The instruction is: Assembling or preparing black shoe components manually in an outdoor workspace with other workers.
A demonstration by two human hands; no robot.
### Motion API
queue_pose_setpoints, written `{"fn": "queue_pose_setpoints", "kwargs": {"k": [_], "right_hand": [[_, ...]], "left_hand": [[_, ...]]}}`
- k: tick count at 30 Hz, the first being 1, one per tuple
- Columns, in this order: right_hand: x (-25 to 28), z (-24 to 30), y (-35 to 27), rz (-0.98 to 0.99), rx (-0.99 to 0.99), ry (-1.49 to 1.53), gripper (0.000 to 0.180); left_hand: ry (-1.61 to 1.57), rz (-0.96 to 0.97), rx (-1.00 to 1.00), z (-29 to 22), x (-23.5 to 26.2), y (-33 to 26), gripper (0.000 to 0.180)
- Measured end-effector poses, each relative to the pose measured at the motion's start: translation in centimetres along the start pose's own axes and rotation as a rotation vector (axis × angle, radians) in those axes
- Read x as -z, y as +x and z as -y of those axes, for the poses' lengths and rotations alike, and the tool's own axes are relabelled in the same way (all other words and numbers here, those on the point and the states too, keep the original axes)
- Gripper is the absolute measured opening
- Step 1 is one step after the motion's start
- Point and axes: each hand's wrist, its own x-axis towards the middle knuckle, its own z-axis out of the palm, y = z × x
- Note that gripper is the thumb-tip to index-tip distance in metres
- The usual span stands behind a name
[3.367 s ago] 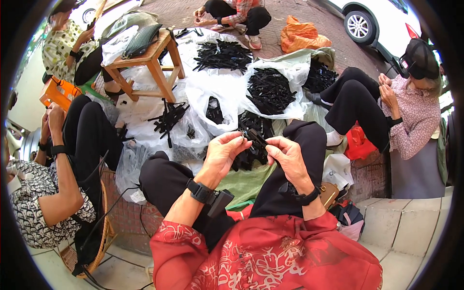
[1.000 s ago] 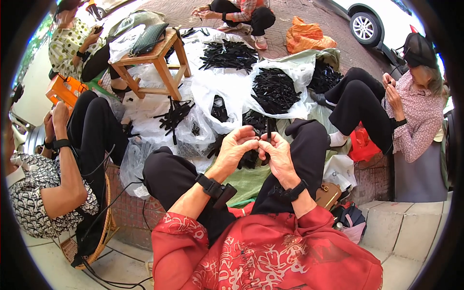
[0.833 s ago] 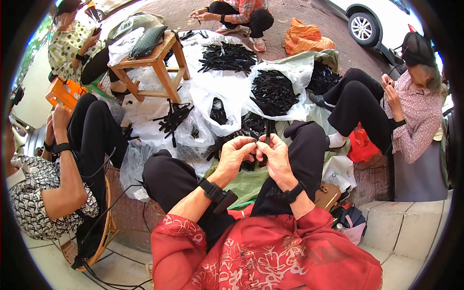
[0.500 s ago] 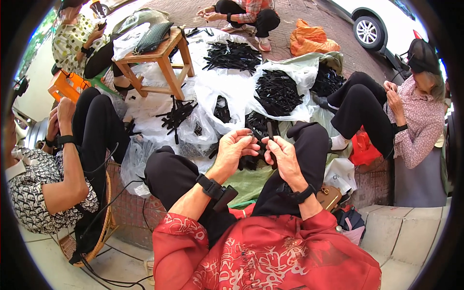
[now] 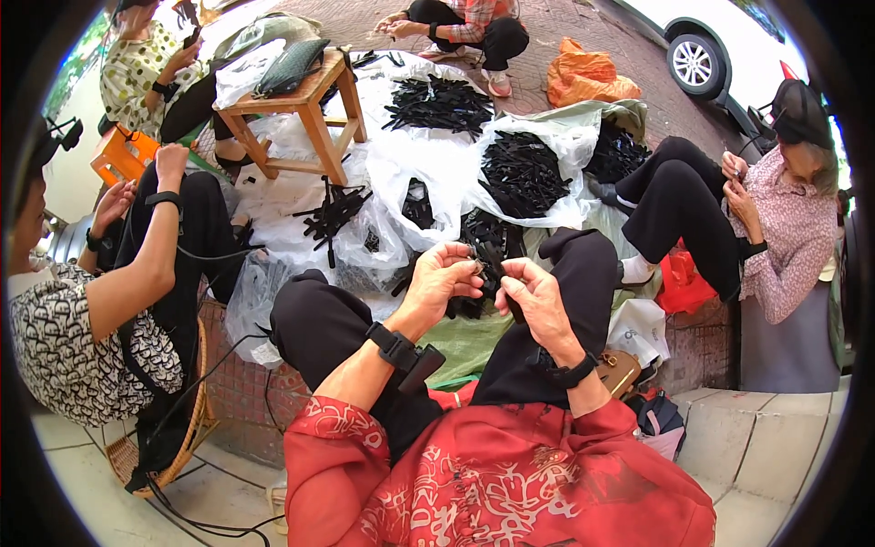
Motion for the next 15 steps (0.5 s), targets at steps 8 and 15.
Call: {"fn": "queue_pose_setpoints", "kwargs": {"k": [8, 15], "right_hand": [[-1.6, 0.2, 0.4, -0.037, -0.006, -0.029, 0.015], [-1.4, -0.2, 0.9, 0.004, -0.002, 0.029, 0.011]], "left_hand": [[-0.012, 0.117, 0.004, 0.8, -0.1, 0.0, 0.009], [0.064, 0.178, -0.002, 0.2, -0.1, -0.4, 0.011]]}}
